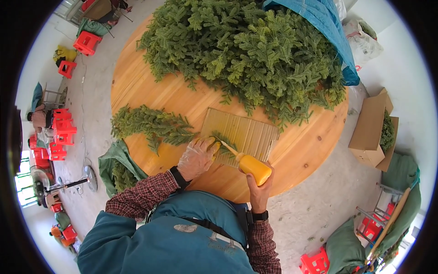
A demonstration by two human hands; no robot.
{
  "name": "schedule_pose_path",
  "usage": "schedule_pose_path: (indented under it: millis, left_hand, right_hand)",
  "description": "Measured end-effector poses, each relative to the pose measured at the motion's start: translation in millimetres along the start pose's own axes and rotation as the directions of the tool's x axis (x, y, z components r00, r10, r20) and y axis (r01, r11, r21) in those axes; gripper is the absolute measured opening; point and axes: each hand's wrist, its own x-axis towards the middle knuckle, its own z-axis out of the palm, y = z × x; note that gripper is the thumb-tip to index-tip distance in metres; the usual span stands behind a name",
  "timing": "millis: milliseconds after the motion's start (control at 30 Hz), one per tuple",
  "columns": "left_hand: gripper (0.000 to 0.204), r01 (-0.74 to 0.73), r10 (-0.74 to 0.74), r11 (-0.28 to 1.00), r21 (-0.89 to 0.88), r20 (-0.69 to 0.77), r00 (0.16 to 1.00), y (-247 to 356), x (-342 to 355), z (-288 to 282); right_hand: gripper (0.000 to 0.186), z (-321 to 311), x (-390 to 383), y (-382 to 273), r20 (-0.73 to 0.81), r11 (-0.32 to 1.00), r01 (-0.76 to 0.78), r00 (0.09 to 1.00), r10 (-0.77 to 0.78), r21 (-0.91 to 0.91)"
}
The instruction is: The person picks up a branch, places it on a piece of cardboard, and applies glue from a squeeze bottle before setting it aside. They repeat this process with several more branches taken from a pile on the table.
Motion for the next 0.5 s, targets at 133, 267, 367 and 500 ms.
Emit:
schedule_pose_path:
  millis: [133, 267, 367, 500]
  left_hand:
    - [0.043, -0.021, 0.022, 1.000, 0.018, -0.050, 0.998, 1.4, 1.6, -2.1]
    - [0.044, -0.011, 0.011, 1.000, -0.002, -0.036, 0.999, 0.1, 1.0, 0.5]
    - [0.045, -0.020, 0.020, 1.000, -0.002, -0.037, 0.999, -1.4, 0.3, 2.2]
    - [0.046, -0.018, 0.018, 1.000, 0.007, -0.006, 1.000, 0.4, 1.7, -2.1]
  right_hand:
    - [0.048, -0.4, -1.2, -0.9, -0.017, 1.000, -0.013, 1.000, 0.013, -0.012]
    - [0.048, -2.9, -5.2, -6.7, -0.023, 1.000, -0.019, 1.000, 0.019, -0.024]
    - [0.048, -4.9, -6.4, -9.8, -0.025, 0.999, -0.040, 0.999, 0.039, -0.026]
    - [0.049, -5.5, -5.9, -8.5, -0.029, 1.000, -0.024, 0.999, 0.025, 0.004]
